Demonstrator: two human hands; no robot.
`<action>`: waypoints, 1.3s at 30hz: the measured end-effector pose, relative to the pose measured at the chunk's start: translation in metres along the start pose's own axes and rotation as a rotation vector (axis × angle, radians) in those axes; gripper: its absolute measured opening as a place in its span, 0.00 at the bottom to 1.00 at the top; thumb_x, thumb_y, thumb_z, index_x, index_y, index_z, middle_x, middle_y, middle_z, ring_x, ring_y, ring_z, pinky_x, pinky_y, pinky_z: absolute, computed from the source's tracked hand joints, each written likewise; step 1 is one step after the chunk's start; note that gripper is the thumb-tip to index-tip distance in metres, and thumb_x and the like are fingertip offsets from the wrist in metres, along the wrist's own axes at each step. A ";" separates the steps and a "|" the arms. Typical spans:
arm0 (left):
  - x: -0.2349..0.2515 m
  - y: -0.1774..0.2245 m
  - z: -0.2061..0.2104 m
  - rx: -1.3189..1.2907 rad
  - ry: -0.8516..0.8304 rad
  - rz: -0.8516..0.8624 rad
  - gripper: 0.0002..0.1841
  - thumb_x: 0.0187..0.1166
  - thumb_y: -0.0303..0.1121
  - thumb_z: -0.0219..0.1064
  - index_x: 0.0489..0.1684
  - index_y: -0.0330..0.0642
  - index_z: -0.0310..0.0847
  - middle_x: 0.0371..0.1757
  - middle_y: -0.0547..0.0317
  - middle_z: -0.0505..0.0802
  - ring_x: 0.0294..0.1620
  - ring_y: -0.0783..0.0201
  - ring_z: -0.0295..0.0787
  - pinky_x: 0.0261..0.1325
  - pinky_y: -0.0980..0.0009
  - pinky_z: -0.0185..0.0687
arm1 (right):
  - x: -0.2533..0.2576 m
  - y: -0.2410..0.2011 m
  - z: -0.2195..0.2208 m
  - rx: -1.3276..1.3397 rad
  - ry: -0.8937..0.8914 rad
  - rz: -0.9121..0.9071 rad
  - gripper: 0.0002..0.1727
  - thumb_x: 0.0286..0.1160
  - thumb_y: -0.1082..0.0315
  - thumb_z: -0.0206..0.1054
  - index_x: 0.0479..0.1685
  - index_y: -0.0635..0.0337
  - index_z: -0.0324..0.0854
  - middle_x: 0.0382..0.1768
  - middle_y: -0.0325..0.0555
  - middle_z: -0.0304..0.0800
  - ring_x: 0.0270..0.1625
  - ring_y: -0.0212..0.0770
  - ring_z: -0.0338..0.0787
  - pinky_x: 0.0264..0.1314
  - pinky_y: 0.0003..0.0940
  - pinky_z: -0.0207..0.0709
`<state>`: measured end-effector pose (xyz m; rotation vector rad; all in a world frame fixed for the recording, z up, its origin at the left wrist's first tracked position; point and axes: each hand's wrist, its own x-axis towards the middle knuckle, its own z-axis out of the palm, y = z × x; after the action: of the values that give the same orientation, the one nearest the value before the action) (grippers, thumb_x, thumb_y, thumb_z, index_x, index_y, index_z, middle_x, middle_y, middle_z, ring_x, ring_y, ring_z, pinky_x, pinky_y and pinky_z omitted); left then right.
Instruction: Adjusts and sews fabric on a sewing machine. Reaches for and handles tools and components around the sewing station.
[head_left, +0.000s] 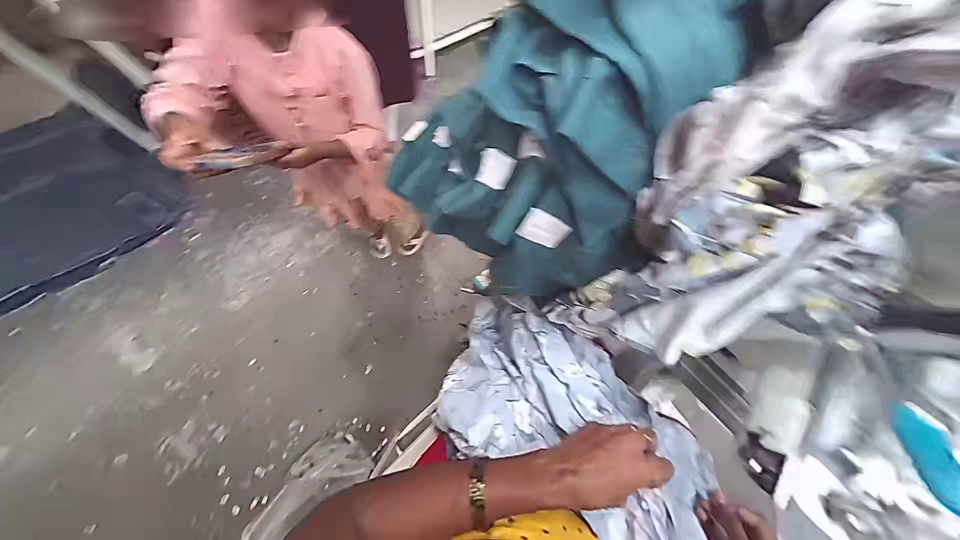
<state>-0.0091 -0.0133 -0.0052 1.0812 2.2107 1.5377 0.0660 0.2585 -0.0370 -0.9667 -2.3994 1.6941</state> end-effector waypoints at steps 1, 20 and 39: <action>-0.001 0.002 0.000 0.017 0.013 -0.008 0.08 0.79 0.20 0.63 0.45 0.34 0.89 0.48 0.37 0.91 0.52 0.40 0.91 0.50 0.45 0.89 | 0.000 0.009 -0.005 -0.016 0.040 0.003 0.09 0.86 0.69 0.59 0.53 0.66 0.73 0.41 0.38 0.87 0.41 0.28 0.90 0.52 0.31 0.88; 0.010 0.018 0.005 0.311 0.036 0.045 0.03 0.68 0.22 0.71 0.34 0.35 0.88 0.43 0.42 0.89 0.36 0.47 0.91 0.37 0.51 0.89 | -0.042 0.015 -0.120 0.529 0.327 0.231 0.15 0.84 0.78 0.59 0.66 0.72 0.76 0.47 0.46 0.90 0.43 0.33 0.93 0.52 0.29 0.89; 0.014 0.023 -0.007 0.219 -0.034 -0.048 0.07 0.75 0.35 0.70 0.39 0.43 0.88 0.39 0.56 0.91 0.34 0.64 0.87 0.40 0.64 0.85 | -0.050 -0.138 -0.029 0.631 -0.179 -0.139 0.09 0.83 0.81 0.58 0.43 0.66 0.85 0.36 0.42 0.95 0.37 0.33 0.95 0.50 0.29 0.91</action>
<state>-0.0130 -0.0047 0.0207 1.0950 2.4059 1.2715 0.0540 0.2288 0.1094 -0.5546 -1.7440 2.3300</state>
